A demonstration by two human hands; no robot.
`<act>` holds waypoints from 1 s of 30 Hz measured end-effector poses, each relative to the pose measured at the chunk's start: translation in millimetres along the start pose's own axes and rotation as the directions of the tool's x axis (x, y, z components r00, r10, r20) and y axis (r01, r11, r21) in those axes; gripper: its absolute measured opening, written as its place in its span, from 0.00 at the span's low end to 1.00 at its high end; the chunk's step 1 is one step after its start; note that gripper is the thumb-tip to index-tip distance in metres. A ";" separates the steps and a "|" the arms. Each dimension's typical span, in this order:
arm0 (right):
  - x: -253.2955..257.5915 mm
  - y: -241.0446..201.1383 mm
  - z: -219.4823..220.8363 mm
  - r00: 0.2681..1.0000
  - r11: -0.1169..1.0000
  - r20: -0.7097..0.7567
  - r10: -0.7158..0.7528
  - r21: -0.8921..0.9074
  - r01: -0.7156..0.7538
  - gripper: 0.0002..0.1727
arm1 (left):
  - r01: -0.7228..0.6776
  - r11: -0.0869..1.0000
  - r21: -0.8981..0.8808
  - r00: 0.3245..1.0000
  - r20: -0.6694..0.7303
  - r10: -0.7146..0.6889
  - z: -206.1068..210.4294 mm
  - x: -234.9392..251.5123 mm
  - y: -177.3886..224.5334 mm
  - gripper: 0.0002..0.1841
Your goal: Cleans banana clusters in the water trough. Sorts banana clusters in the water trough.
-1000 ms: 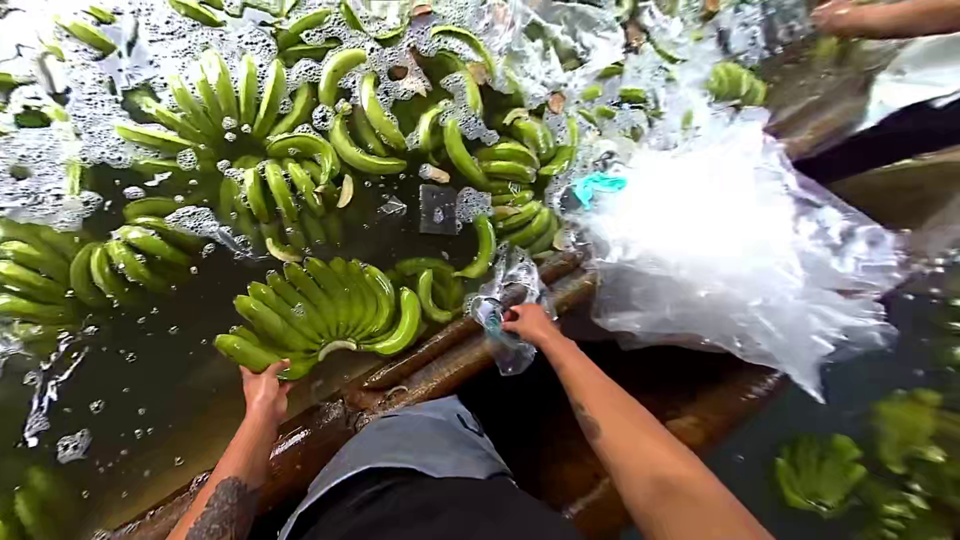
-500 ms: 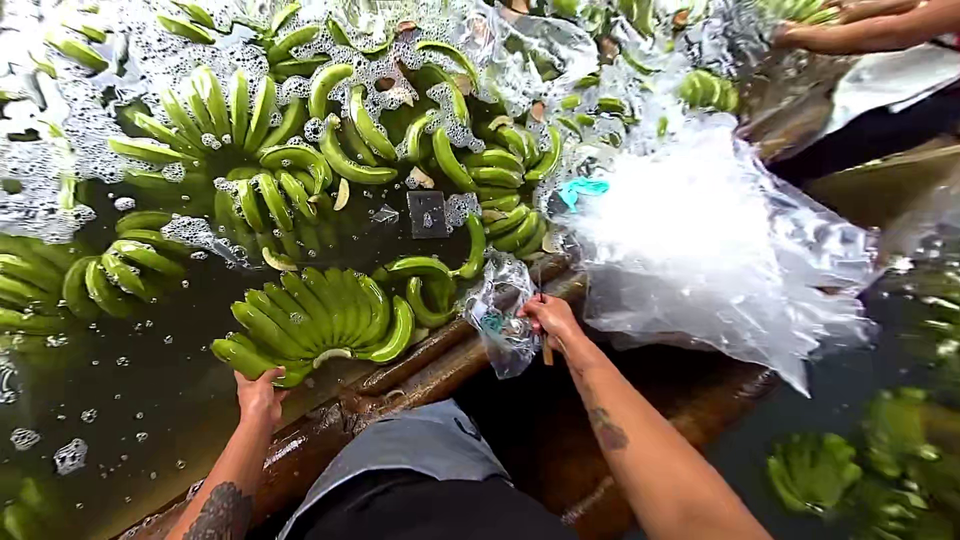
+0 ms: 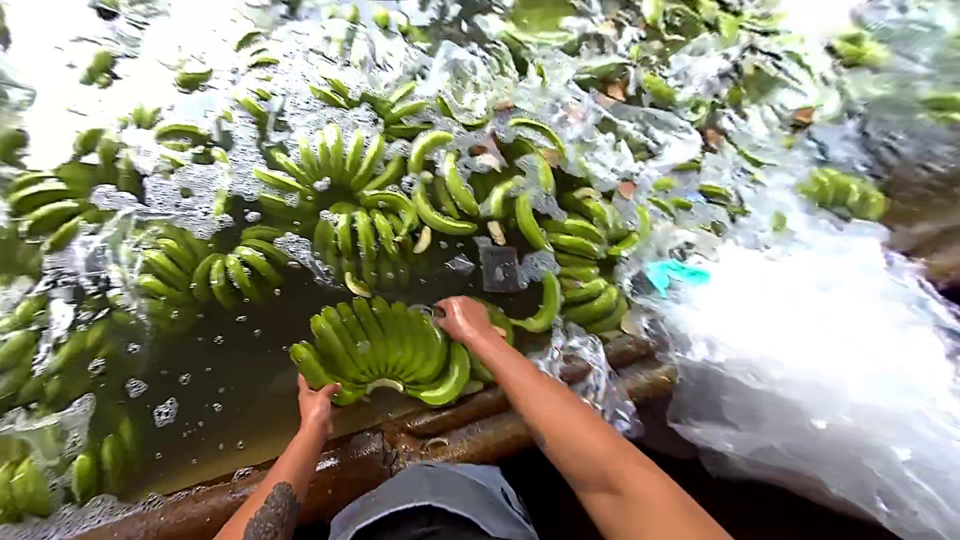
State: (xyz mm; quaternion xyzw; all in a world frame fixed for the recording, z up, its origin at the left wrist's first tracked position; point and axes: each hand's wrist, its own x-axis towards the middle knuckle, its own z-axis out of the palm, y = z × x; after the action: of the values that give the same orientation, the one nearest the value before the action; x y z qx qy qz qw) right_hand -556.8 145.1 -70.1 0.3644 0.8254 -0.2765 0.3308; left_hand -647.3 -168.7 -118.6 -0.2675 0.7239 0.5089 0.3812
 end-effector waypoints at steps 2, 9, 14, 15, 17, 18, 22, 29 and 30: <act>12.2 -31.9 5.5 0.998 0.985 0.050 -0.025 -0.170 0.033 0.29 | 0.000 1.000 -0.022 1.000 0.000 0.000 -1.8 3.5 -1.6 0.49; 18.5 -28.9 26.4 0.981 0.972 0.146 0.126 -0.215 -0.093 0.28 | 0.035 0.997 0.070 0.999 0.035 -0.038 -2.0 10.6 4.0 0.51; -1.7 58.4 54.5 0.982 0.912 0.071 0.173 0.366 -0.187 0.36 | 0.025 0.990 0.138 0.997 0.071 -0.035 14.4 19.1 15.4 0.51; -14.3 71.2 66.3 0.985 0.870 -0.023 0.173 0.472 -0.141 0.32 | 0.000 0.987 0.158 0.996 0.089 -0.015 21.2 20.8 17.9 0.51; -42.5 82.3 84.2 0.950 0.882 -0.275 0.146 0.472 0.001 0.25 | -0.066 0.980 0.188 0.984 0.175 0.032 34.9 18.8 27.3 0.50; -52.7 80.9 89.4 0.922 0.921 -0.378 0.078 0.383 0.079 0.24 | -0.092 0.980 0.176 0.968 0.245 0.047 39.2 15.4 33.7 0.48; -54.3 41.9 110.9 0.839 0.917 -0.419 -0.347 0.039 0.398 0.34 | -0.144 0.983 0.111 0.848 0.527 0.064 28.0 11.4 57.3 0.37; 6.7 9.4 117.9 0.914 0.881 -0.017 -0.406 -0.272 0.386 0.21 | -0.439 0.309 0.844 0.889 0.458 0.011 -14.3 74.4 80.7 0.34; 13.3 11.8 115.8 0.914 0.871 0.052 -0.402 -0.285 0.400 0.18 | -0.336 0.234 0.912 0.924 0.367 -0.104 -18.6 80.3 77.5 0.36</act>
State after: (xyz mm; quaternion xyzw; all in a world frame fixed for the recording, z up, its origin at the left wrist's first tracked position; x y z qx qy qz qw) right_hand -514.5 76.7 -155.4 0.1343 0.9158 -0.2137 0.3123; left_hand -758.0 -159.9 -139.9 0.1756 0.8182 0.0213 0.5470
